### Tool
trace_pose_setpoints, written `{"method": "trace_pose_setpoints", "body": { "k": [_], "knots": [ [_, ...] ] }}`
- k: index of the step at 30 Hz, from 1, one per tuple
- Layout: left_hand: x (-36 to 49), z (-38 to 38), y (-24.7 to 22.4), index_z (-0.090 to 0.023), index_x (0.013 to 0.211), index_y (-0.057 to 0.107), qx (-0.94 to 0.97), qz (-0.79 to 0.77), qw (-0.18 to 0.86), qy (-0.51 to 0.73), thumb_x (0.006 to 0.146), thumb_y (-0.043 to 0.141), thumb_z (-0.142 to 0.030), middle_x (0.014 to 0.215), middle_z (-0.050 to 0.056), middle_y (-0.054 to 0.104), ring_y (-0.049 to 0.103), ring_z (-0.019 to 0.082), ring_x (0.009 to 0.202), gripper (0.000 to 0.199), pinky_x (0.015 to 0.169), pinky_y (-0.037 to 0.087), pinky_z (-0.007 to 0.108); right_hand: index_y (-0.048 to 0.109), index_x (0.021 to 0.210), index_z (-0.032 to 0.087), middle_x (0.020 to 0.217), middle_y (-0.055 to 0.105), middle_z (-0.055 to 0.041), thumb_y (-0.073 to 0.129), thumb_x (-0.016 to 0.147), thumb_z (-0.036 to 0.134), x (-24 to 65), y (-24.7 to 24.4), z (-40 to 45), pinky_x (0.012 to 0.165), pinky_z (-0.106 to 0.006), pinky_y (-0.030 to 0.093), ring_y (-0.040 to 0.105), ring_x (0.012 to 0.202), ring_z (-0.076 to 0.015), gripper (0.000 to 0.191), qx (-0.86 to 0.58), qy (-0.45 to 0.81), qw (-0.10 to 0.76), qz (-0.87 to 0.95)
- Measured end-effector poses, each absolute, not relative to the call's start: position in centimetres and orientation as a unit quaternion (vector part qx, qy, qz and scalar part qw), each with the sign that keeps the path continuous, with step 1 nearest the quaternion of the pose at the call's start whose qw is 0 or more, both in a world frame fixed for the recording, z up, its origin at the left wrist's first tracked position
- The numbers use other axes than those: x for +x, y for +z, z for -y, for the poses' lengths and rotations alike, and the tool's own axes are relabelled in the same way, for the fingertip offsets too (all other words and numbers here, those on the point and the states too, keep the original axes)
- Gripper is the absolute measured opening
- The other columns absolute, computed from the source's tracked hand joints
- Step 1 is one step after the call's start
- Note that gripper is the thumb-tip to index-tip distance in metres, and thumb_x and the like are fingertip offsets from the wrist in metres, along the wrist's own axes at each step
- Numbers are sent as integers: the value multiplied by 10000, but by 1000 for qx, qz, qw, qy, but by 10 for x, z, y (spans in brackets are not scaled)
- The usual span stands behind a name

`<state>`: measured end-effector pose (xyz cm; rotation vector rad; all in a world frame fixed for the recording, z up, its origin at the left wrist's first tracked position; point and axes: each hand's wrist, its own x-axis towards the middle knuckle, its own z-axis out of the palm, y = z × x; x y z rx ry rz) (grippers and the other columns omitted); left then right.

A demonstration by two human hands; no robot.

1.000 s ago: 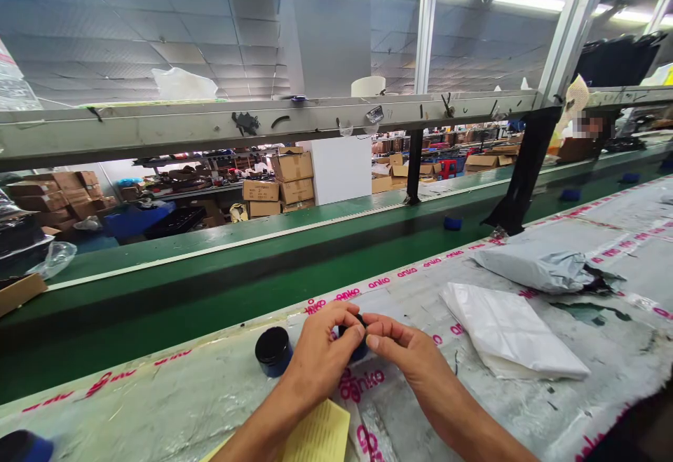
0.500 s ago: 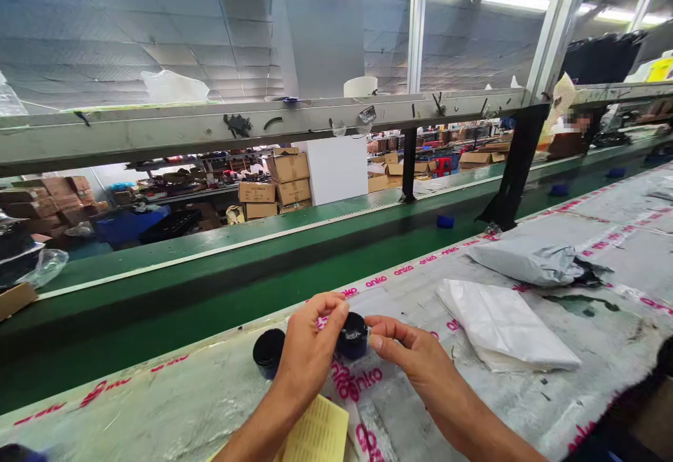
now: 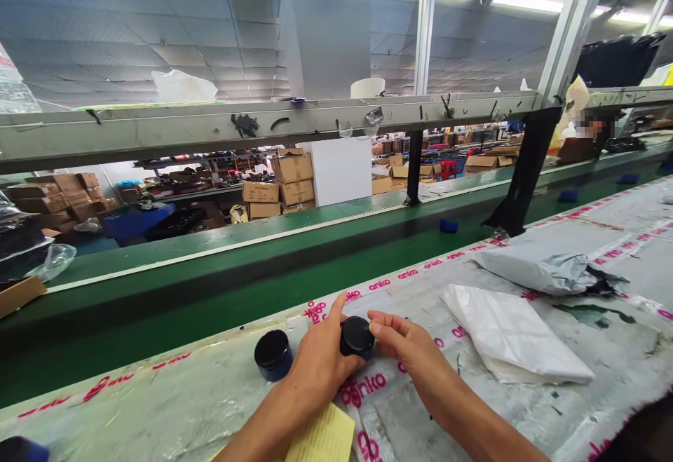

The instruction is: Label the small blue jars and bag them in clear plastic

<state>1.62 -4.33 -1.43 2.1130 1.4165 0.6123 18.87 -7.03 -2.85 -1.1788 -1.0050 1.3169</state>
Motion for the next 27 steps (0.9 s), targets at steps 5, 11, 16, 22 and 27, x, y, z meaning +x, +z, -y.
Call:
{"method": "trace_pose_setpoints", "body": {
  "k": [5,11,16,22,27],
  "knots": [
    [23,51,-12,-303,1554,181,775,-525,255,243,659,693,-100,1266,20,640,625,281,1074,1050,911,442,369,687,689,181,1114,729,-93,741,702,517,190,-35,73,987,-385,422,562,1210,-330,341,-468,558,527,439],
    [26,56,-16,-309,1556,160,782,-514,248,250,702,670,-108,1279,27,626,612,285,1104,1014,927,448,386,656,652,182,1229,688,-102,727,678,511,186,-40,74,958,-396,422,585,1142,-333,338,-469,554,523,447],
    [25,57,-20,-330,1554,146,786,-508,242,257,734,659,-119,1297,32,611,613,277,1109,990,937,455,386,636,625,199,1211,697,-79,682,727,449,186,-39,75,985,-383,374,581,1155,-310,273,-480,518,518,483],
    [25,59,-25,-354,1553,140,789,-513,219,257,738,669,-110,1291,23,611,613,277,1108,1002,939,459,381,631,627,208,1215,698,-74,663,729,444,184,-34,78,1020,-368,342,559,1195,-302,258,-495,502,513,489],
    [25,60,-25,-354,1557,130,789,-516,213,257,751,683,-126,1285,32,620,613,278,1114,1004,944,458,375,664,653,203,1236,686,-86,658,725,470,182,-36,78,1043,-379,330,562,1189,-312,277,-509,484,513,493]
  ]
}}
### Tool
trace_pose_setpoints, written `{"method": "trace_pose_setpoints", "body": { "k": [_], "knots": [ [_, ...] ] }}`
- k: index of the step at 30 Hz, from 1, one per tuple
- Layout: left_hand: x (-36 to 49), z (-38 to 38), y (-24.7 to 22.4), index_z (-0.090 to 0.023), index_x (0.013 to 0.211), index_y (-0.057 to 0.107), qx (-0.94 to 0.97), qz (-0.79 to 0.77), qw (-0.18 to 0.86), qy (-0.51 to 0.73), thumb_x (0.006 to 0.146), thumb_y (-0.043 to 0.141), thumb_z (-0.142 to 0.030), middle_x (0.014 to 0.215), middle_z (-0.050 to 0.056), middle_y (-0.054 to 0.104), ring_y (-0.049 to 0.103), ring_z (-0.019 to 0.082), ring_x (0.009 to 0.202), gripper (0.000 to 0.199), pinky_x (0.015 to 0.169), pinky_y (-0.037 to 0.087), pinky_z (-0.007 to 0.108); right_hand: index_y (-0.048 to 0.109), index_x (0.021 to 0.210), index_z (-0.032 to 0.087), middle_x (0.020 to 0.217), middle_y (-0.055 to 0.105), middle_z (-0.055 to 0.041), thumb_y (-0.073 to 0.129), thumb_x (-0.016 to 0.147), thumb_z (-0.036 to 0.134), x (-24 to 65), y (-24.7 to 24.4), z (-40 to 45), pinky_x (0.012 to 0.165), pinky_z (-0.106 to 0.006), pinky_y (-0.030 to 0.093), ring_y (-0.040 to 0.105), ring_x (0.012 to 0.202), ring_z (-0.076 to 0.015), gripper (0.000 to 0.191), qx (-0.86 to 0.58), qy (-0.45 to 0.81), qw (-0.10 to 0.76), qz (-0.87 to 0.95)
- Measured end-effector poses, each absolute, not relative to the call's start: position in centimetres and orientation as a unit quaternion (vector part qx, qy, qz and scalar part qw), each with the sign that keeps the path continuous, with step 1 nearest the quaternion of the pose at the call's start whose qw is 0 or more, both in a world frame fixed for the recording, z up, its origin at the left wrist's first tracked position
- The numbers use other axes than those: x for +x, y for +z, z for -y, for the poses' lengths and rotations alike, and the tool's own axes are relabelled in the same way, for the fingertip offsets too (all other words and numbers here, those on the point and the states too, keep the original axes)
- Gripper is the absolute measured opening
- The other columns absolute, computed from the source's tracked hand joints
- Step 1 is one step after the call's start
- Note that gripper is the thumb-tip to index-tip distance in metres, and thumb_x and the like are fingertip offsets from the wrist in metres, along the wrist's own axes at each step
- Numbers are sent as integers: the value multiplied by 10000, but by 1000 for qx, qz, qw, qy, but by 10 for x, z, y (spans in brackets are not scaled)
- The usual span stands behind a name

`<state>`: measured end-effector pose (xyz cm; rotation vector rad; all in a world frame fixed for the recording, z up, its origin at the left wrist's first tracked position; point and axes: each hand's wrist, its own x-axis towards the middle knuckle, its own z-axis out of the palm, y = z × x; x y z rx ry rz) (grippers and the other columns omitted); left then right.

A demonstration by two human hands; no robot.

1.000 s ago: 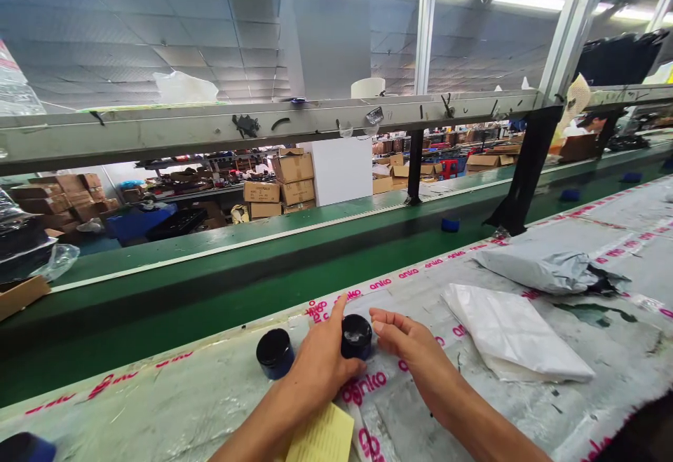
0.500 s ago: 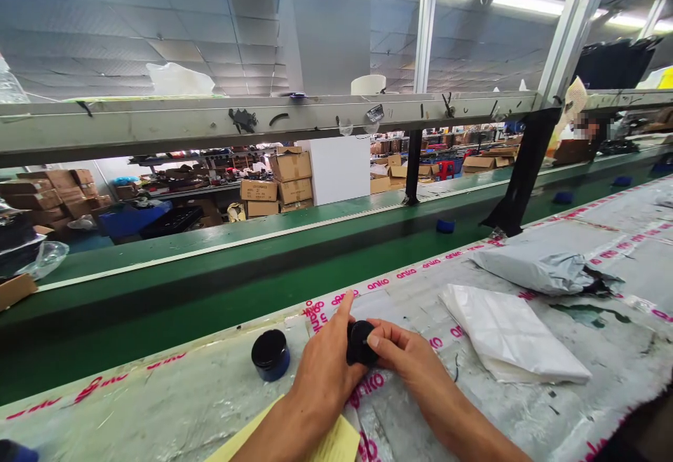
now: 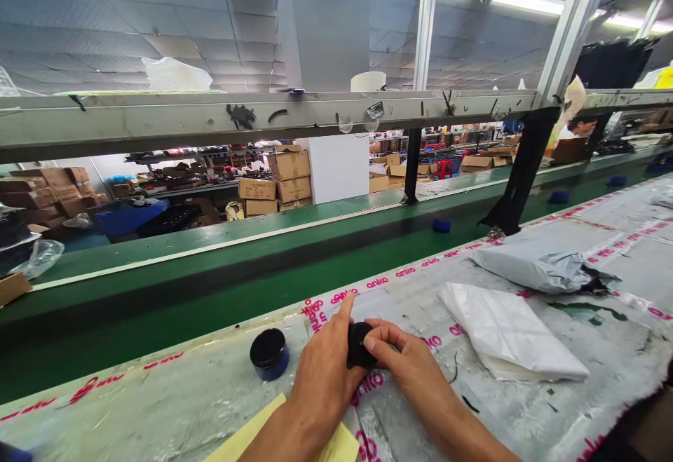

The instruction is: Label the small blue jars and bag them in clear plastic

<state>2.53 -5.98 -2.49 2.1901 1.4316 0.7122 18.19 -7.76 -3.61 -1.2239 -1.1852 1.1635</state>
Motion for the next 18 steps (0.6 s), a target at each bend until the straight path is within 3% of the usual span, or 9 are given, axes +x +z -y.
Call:
{"method": "trace_pose_setpoints", "body": {
  "k": [9,18],
  "knots": [
    [27,64,-21,-304,1558,180,787,-528,210,243,752,671,-123,1320,62,610,596,297,1160,962,980,450,393,705,651,204,1225,690,-112,672,727,457,181,-39,77,1095,-435,275,544,1225,-333,267,-521,458,525,493],
    [26,64,-25,-312,1556,182,794,-517,198,250,740,660,-80,1386,61,571,575,282,1203,974,1021,430,383,707,670,201,1223,681,-107,669,753,438,180,-44,78,1085,-431,298,573,1176,-319,255,-514,445,539,498]
  ]
}}
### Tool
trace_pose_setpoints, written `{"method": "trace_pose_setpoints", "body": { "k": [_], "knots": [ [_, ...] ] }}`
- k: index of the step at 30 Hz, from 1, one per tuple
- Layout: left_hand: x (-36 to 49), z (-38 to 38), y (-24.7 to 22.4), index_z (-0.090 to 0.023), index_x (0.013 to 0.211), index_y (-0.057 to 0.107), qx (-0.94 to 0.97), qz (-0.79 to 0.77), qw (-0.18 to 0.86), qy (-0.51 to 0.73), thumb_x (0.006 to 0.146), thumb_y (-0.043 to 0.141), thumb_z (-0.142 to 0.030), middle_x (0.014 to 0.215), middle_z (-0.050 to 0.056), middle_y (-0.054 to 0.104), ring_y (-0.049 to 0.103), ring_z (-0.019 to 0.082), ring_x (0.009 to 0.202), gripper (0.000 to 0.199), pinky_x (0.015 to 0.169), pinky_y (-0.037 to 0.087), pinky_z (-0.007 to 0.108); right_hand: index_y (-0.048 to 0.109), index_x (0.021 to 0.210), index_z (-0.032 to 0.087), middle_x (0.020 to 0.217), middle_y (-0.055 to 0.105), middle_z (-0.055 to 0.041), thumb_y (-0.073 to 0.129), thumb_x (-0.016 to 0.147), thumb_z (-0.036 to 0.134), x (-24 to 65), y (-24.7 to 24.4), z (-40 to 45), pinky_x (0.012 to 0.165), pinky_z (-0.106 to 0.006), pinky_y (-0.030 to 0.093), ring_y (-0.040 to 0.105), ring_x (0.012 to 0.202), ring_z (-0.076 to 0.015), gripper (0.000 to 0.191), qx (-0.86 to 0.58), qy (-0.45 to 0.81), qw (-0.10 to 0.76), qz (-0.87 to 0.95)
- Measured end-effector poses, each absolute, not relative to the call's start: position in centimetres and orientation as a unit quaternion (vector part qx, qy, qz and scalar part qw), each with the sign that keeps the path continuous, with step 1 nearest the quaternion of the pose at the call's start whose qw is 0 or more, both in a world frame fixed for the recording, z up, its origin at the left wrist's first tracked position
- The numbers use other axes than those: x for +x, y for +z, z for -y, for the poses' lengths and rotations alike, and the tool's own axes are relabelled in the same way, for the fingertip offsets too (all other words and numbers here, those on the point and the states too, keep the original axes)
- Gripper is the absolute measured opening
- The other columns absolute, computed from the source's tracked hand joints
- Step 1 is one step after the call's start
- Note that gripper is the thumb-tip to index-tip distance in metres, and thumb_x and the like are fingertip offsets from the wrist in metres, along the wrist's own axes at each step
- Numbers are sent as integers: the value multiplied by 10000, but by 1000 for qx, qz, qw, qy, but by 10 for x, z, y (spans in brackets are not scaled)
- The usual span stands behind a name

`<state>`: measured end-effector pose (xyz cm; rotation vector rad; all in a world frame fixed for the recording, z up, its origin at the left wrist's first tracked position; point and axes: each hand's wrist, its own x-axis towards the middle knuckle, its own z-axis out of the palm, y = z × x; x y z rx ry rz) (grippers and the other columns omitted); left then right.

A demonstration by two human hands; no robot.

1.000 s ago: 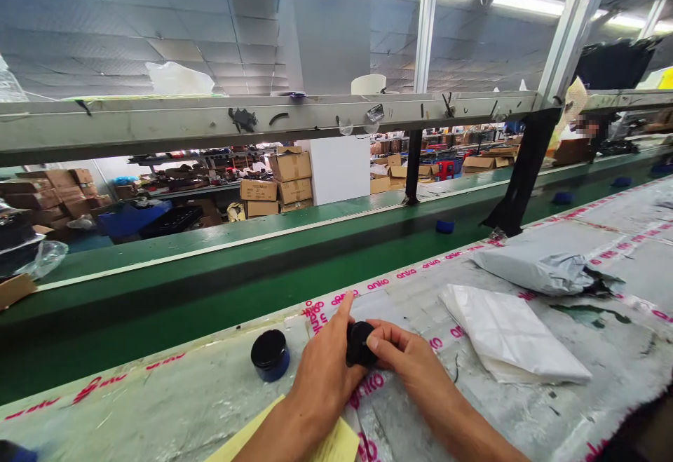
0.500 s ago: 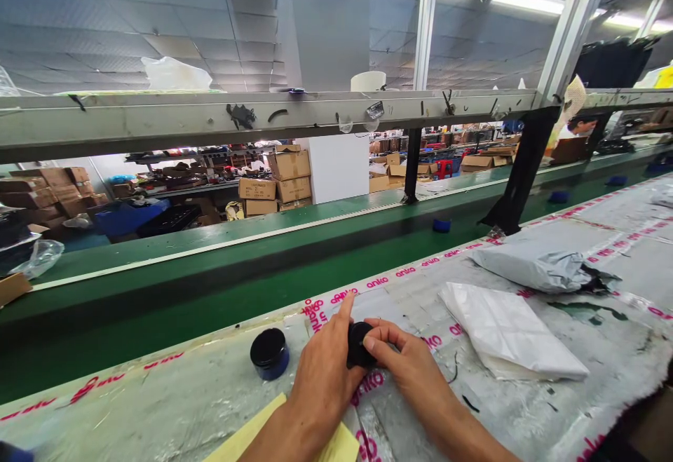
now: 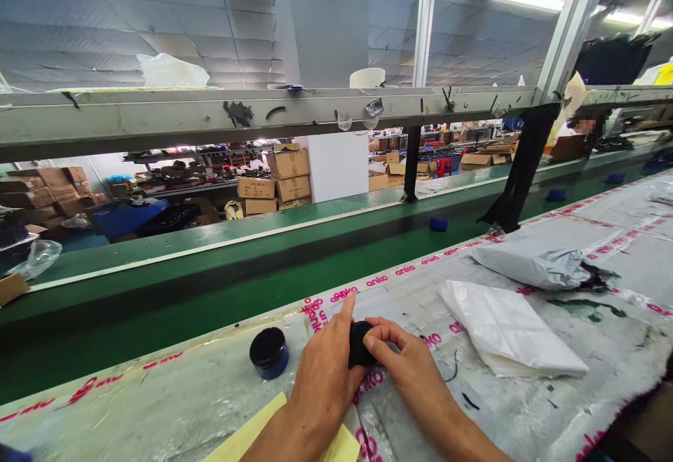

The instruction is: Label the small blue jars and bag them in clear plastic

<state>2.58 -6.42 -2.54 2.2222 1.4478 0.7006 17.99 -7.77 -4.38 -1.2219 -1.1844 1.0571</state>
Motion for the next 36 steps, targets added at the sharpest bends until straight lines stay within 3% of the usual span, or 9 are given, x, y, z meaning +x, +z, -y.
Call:
{"method": "trace_pose_setpoints", "body": {
  "k": [26,32,36],
  "knots": [
    [24,64,-30,-332,1555,169,797,-507,209,253,741,666,-58,1424,58,554,598,283,1205,992,1021,455,395,682,720,213,1190,704,-74,653,771,406,176,-53,76,1049,-407,366,606,1142,-301,201,-537,408,544,499],
    [23,62,-28,-345,1541,221,789,-515,223,252,740,653,-68,1369,46,599,600,294,1206,951,1005,464,402,664,899,202,1003,739,-94,693,720,411,177,-54,71,911,-413,498,663,999,-298,276,-538,423,570,454],
    [22,61,-25,-357,1543,197,785,-516,237,245,744,668,-94,1347,39,606,634,296,1131,964,956,484,405,673,948,207,1006,743,-96,649,760,489,176,-55,71,800,-397,546,679,955,-297,340,-525,455,578,428]
  ]
}}
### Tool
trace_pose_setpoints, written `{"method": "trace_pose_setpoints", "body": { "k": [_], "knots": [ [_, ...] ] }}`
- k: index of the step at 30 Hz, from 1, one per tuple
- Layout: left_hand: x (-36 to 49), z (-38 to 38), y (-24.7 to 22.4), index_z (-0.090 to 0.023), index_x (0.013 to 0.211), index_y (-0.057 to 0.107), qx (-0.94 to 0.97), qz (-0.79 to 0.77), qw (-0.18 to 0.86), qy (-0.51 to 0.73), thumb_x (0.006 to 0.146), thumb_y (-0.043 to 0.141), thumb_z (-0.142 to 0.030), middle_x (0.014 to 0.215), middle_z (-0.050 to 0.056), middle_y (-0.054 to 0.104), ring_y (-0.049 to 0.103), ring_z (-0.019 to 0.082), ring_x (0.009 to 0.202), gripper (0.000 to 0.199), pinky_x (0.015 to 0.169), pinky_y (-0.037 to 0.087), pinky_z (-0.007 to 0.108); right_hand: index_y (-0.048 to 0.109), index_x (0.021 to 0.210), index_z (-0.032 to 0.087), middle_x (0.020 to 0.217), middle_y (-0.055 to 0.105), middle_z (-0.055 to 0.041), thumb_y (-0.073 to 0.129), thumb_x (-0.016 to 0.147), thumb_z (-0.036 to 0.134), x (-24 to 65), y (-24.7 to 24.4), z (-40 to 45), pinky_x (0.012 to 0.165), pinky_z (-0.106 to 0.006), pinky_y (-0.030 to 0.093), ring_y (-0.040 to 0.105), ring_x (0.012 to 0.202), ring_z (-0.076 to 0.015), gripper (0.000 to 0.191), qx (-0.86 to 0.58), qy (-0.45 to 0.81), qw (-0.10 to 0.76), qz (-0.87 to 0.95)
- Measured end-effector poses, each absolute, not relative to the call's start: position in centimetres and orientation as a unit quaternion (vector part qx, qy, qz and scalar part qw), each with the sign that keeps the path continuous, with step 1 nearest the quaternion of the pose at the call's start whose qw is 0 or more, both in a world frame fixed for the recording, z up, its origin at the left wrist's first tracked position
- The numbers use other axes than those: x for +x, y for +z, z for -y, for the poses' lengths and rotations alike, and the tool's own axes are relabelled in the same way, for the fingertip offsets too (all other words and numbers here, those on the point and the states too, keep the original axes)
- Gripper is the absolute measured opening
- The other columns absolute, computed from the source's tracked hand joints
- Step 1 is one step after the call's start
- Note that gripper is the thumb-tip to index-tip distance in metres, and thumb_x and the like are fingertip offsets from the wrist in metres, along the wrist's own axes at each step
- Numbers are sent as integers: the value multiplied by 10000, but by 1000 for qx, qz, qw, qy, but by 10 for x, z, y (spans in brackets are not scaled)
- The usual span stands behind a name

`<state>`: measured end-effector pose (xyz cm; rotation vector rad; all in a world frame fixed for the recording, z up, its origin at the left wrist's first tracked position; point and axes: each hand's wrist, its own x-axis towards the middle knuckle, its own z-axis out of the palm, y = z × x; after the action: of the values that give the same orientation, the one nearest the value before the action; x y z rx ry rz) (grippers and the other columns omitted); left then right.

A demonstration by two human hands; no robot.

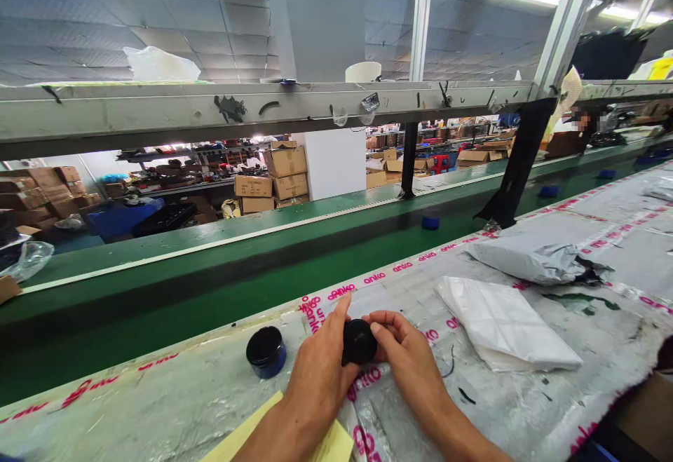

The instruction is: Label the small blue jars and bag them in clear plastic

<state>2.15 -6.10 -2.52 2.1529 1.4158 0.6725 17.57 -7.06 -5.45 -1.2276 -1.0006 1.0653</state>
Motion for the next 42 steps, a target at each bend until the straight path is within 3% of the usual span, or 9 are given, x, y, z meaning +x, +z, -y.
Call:
{"method": "trace_pose_setpoints", "body": {
  "k": [5,10,13,15,18,22,28,36,42],
  "knots": [
    [21,59,-25,-365,1546,172,792,-506,240,243,733,646,-64,1349,16,603,631,279,1123,988,970,471,398,691,964,204,1010,743,-88,721,741,467,176,-54,70,913,-405,492,658,997,-297,347,-557,382,554,486],
    [20,52,-21,-328,1548,172,791,-502,256,238,696,667,-57,1289,25,631,632,277,1097,1022,947,476,397,730,924,205,948,754,-87,575,830,585,177,-52,67,741,-386,522,669,884,-297,422,-537,426,535,493],
    [15,47,-12,-291,1545,196,792,-498,267,230,660,703,-62,1354,54,596,585,286,1189,1046,1023,439,420,726,1028,211,1101,732,-96,546,834,623,177,-50,68,707,-369,536,659,964,-304,490,-536,440,549,466],
    [11,45,-3,-264,1507,294,798,-485,259,248,649,740,-93,1450,80,510,501,286,1299,982,1106,375,426,700,1101,216,1168,706,-90,558,828,613,179,-46,70,747,-367,539,650,990,-292,503,-552,418,572,440],
    [3,50,13,-248,1292,518,804,-446,245,307,676,686,-91,1493,72,428,397,259,1382,657,1165,296,404,696,1096,224,1089,720,-71,607,802,589,183,-31,76,756,-362,526,654,886,-261,478,-568,383,584,435],
    [-3,65,28,-246,1046,569,795,-405,305,332,685,577,-55,1352,34,513,485,230,1264,409,1110,349,392,725,1016,216,1045,732,-67,684,745,572,180,-4,86,704,-332,524,653,848,-244,449,-512,428,576,472],
    [-6,80,31,-242,985,563,781,-383,359,339,711,566,-72,1241,15,549,527,216,1169,322,1051,386,375,732,1036,198,1058,736,-75,714,774,527,163,10,93,754,-321,516,647,958,-249,421,-454,473,547,521],
    [-14,87,26,-250,997,580,776,-381,365,344,713,556,-49,1225,-4,537,479,190,1230,349,1065,340,307,728,828,190,872,701,-29,700,805,509,156,3,93,628,-253,466,565,772,-166,321,-432,485,530,546],
    [-21,88,21,-245,958,557,769,-398,351,356,702,545,-53,1156,1,550,475,197,1219,320,1055,352,318,698,854,193,867,688,-20,640,844,492,150,-2,93,656,-269,463,570,733,-158,305,-445,448,533,563]
  ]
}}
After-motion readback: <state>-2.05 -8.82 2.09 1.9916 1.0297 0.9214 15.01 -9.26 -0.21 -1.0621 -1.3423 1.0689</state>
